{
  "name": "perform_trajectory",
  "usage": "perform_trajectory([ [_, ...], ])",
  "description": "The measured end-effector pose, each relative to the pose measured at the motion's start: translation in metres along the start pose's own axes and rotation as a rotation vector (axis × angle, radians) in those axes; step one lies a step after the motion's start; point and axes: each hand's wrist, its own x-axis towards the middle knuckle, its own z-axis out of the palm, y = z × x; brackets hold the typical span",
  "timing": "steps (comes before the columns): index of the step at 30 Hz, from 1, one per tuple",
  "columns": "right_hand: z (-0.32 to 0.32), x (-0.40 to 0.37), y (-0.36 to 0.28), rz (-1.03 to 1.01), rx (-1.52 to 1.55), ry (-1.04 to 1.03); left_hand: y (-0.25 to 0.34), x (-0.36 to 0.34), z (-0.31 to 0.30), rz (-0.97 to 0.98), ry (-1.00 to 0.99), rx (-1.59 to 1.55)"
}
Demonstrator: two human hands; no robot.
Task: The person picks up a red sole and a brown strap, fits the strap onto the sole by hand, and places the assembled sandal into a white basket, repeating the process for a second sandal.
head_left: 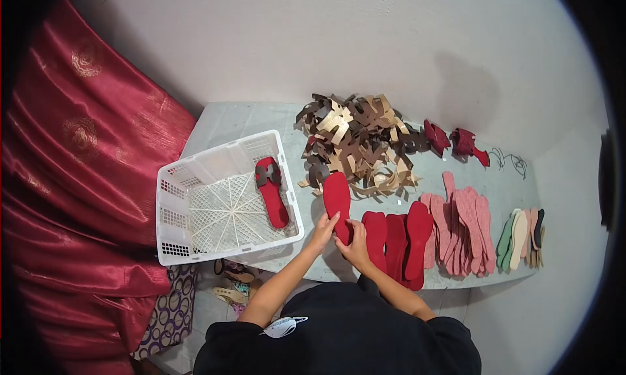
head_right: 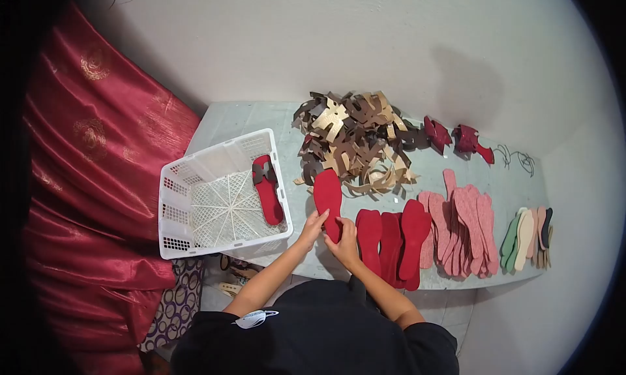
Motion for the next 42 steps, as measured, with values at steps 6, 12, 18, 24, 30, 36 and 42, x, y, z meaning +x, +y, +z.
perform_trajectory([
  [6, -0.007, 0.029, -0.015, -0.111, 0.285, 0.050, 0.038, 0.002, -0.006, 0.339, 0.134, 0.059],
  [12, -0.002, 0.098, 0.017, -0.060, 0.229, 0.019, 0.086, -0.016, -0.022, 0.420, 0.200, -0.068],
  [18, 0.038, 0.151, 0.065, -0.190, -0.004, -0.310, 0.087, -0.016, -0.058, 0.389, 0.226, -0.276],
  [24, 0.064, 0.174, 0.081, -0.019, 0.020, -0.513, 0.079, -0.013, -0.060, 0.420, 0.274, -0.245],
  [30, 0.065, 0.181, 0.083, 0.117, 0.257, -0.513, 0.085, -0.017, -0.053, 0.421, 0.296, -0.203],
  [36, 0.012, 0.189, 0.047, 0.188, 0.504, -0.472, 0.081, -0.014, -0.056, 0.424, 0.282, -0.205],
  [42, -0.055, 0.172, 0.005, 0.269, 0.764, -0.514, 0.079, -0.014, -0.058, 0.444, 0.272, -0.197],
])
